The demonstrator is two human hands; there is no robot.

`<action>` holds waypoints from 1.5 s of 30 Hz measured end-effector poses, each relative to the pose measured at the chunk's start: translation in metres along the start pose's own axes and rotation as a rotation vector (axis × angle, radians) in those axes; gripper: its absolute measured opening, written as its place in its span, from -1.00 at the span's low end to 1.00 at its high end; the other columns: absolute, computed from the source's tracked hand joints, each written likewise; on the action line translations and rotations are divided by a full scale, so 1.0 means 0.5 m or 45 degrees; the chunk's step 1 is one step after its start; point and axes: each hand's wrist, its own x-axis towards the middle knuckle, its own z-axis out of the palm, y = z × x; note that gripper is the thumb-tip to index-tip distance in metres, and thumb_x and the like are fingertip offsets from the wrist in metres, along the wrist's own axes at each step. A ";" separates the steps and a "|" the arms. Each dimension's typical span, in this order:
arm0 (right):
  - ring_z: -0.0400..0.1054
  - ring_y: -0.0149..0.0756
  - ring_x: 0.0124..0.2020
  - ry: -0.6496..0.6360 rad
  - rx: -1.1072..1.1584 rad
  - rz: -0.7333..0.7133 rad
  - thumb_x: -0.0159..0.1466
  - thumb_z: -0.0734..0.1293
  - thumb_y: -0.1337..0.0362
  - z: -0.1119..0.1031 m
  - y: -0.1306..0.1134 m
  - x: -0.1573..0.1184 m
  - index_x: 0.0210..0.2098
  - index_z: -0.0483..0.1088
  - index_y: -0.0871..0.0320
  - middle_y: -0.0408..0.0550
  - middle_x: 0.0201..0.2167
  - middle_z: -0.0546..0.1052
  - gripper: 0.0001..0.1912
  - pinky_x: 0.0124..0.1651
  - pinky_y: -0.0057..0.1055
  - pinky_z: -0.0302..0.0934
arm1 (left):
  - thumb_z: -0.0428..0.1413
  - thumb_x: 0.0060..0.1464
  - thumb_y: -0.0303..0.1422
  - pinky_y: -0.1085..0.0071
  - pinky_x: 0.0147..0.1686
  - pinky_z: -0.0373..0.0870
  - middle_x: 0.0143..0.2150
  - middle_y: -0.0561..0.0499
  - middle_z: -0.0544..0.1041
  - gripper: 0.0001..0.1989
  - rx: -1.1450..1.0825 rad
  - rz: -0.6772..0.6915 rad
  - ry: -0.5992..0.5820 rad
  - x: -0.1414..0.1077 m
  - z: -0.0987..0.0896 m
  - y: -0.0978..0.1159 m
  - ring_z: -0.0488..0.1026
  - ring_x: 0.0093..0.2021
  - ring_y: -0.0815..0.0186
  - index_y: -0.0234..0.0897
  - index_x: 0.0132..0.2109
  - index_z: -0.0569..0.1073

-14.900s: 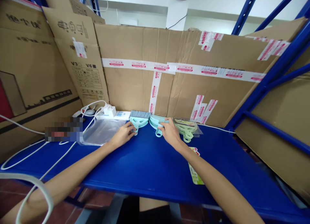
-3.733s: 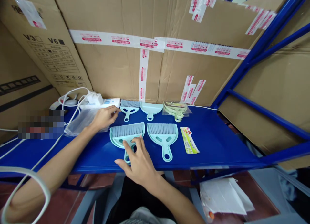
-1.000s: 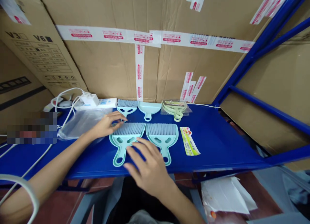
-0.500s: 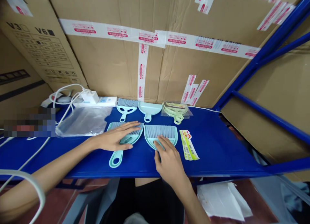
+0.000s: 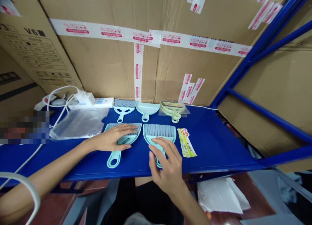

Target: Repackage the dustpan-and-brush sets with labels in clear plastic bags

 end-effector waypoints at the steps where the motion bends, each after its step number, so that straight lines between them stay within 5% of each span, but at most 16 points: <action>1: 0.53 -0.05 0.11 0.056 -0.023 0.009 0.37 0.35 0.51 -0.011 0.010 0.002 0.05 0.55 0.05 0.06 0.03 0.64 -0.66 0.13 -0.05 0.46 | 0.19 0.34 -0.02 -0.10 0.45 0.24 0.50 -0.26 0.35 -0.34 0.002 0.002 0.005 0.000 -0.001 0.000 0.32 0.48 -0.09 -0.23 0.44 0.36; 5: 0.57 -0.03 -0.05 0.093 -0.352 0.361 0.44 0.33 0.28 -0.060 0.119 -0.006 -0.10 0.58 0.08 0.05 -0.12 0.67 -0.84 0.06 -0.03 0.44 | 0.17 0.36 0.02 -0.12 0.45 0.24 0.47 -0.27 0.39 -0.33 0.009 0.017 0.023 0.000 -0.003 0.003 0.35 0.45 -0.09 -0.25 0.44 0.36; 9: 0.50 0.22 0.10 -0.451 -0.639 0.896 0.41 0.33 -0.05 -0.093 0.245 -0.034 0.25 0.51 0.17 0.24 0.04 0.61 -0.44 0.03 0.05 0.43 | 0.19 0.35 0.01 -0.11 0.39 0.31 0.41 -0.27 0.45 -0.35 -0.011 0.059 0.085 0.000 -0.008 0.010 0.38 0.42 -0.09 -0.23 0.42 0.39; 12: 0.38 0.35 0.24 -0.649 -0.718 1.025 0.35 0.36 -0.17 -0.094 0.294 -0.047 0.44 0.33 0.23 0.36 0.18 0.51 -0.16 0.09 0.09 0.39 | 0.17 0.39 -0.03 -0.05 0.32 0.38 0.36 -0.25 0.49 -0.43 -0.021 0.096 0.171 0.002 -0.018 0.014 0.41 0.36 -0.05 -0.21 0.39 0.41; 16: 0.49 0.17 0.10 -0.736 -0.593 1.085 0.30 0.45 -0.10 -0.087 0.329 -0.037 0.41 0.35 0.21 0.28 0.07 0.59 -0.18 0.04 -0.10 0.38 | 0.05 0.49 -0.15 -0.02 0.28 0.39 0.24 -0.21 0.56 -0.59 0.039 0.102 0.323 0.002 -0.034 0.009 0.46 0.26 0.02 -0.24 0.30 0.47; 24: 0.56 -0.09 -0.24 -0.741 -0.366 1.144 0.15 0.56 0.07 -0.096 0.335 0.006 0.24 0.43 0.20 -0.01 -0.28 0.64 -0.28 -0.22 -0.31 0.31 | -0.01 0.52 -0.19 0.03 0.13 0.45 0.09 -0.17 0.61 -0.68 0.254 0.064 0.399 -0.002 -0.038 -0.006 0.52 0.11 0.04 -0.27 0.14 0.53; 34: 0.58 -0.05 -0.18 -0.512 -0.395 1.060 0.12 0.49 0.20 -0.104 0.330 0.006 0.18 0.50 0.09 0.02 -0.19 0.69 -0.39 -0.14 -0.29 0.33 | -0.03 0.53 -0.20 0.08 0.07 0.47 0.08 -0.18 0.61 -0.68 0.348 0.088 0.394 -0.002 -0.028 -0.012 0.54 0.09 0.06 -0.30 0.12 0.51; 38: 0.56 -0.04 -0.27 -0.457 -0.454 1.027 0.23 0.38 0.11 -0.113 0.333 0.005 -0.09 0.61 0.13 0.04 -0.29 0.70 -0.66 -0.20 -0.28 0.29 | -0.03 0.53 -0.21 0.08 0.06 0.47 0.08 -0.19 0.61 -0.67 0.349 0.088 0.391 -0.002 -0.030 -0.013 0.54 0.09 0.05 -0.32 0.12 0.51; 45: 0.53 -0.01 -0.29 -0.273 -0.378 0.973 0.27 0.36 -0.01 -0.135 0.320 0.004 -0.21 0.65 0.18 0.17 -0.16 0.71 -0.61 -0.16 -0.18 0.35 | -0.02 0.52 -0.20 0.07 0.07 0.47 0.07 -0.18 0.63 -0.67 0.296 0.045 0.375 -0.001 -0.032 -0.012 0.55 0.08 0.04 -0.29 0.11 0.54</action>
